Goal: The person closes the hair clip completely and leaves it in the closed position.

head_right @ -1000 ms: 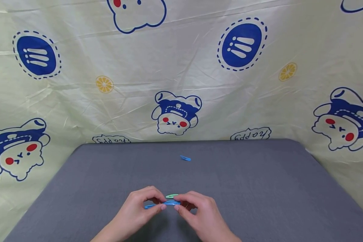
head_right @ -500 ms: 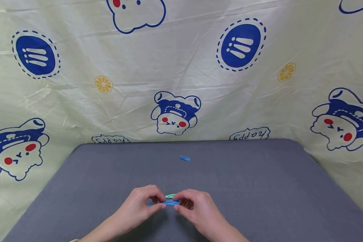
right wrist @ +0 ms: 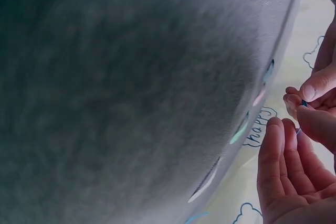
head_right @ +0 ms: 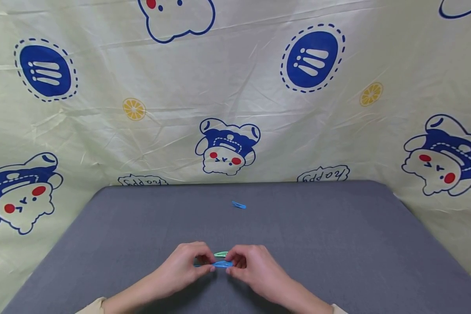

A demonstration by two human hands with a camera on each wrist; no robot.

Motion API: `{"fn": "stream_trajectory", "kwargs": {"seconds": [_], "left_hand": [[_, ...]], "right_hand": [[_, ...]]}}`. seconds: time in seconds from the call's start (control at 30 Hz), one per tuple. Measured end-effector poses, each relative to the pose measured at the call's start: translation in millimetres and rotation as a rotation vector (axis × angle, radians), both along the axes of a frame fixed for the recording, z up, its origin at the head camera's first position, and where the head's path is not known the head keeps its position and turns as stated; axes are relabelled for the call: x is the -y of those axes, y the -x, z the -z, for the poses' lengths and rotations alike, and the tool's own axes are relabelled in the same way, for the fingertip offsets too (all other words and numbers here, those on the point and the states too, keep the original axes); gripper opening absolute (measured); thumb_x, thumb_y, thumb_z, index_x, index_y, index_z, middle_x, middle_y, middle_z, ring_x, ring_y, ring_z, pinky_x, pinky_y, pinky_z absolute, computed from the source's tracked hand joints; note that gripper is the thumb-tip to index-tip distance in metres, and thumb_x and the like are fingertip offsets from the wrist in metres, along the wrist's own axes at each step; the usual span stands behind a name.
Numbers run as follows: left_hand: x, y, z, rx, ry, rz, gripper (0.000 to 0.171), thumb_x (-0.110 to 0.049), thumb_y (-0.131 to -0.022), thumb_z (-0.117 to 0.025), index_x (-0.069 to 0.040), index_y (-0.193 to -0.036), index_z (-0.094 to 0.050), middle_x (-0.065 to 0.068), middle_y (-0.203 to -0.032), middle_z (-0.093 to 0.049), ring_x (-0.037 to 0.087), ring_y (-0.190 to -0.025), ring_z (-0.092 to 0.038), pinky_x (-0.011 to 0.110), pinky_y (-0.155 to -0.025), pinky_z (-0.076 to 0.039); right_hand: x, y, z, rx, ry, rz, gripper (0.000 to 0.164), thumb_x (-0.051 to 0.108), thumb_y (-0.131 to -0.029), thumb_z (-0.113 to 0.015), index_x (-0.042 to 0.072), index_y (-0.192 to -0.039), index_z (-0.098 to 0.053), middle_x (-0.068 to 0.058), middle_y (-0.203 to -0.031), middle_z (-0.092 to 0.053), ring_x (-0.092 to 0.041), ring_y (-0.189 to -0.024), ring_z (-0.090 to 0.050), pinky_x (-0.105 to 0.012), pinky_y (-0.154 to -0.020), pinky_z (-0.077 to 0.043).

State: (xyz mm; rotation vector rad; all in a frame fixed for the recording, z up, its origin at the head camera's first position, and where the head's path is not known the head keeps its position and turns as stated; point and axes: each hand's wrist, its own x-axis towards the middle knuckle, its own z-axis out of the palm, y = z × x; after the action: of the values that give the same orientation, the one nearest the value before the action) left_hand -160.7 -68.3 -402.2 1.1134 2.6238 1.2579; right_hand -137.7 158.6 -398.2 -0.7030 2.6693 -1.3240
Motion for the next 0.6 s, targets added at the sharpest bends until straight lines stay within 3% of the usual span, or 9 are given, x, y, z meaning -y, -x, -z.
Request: {"fn": "stream_trajectory", "kwargs": {"seconds": [0.4, 0.6], "left_hand": [[-4.5, 10.8, 9.0, 0.017, 0.089, 0.017, 0.011, -0.006, -0.083, -0.078, -0.014, -0.081, -0.071, -0.015, -0.079, -0.059, -0.001, -0.074, -0.055, 0.018, -0.068, -0.047], [-4.4, 14.0, 12.3, -0.017, 0.144, 0.03, 0.013, -0.006, -0.081, -0.079, -0.015, -0.08, -0.07, -0.016, -0.079, -0.058, 0.0, -0.074, -0.054, 0.018, -0.068, -0.045]], "right_hand": [[-2.0, 12.7, 6.6, 0.031, -0.057, -0.042, 0.009, 0.015, -0.084, -0.078, 0.017, -0.089, -0.07, 0.014, -0.074, -0.062, -0.003, -0.07, -0.059, -0.023, -0.063, -0.049], [-0.1, 16.5, 8.3, 0.038, -0.072, -0.073, 0.01, 0.015, -0.083, -0.08, 0.017, -0.087, -0.07, 0.014, -0.073, -0.061, -0.003, -0.068, -0.057, -0.024, -0.06, -0.047]]}}
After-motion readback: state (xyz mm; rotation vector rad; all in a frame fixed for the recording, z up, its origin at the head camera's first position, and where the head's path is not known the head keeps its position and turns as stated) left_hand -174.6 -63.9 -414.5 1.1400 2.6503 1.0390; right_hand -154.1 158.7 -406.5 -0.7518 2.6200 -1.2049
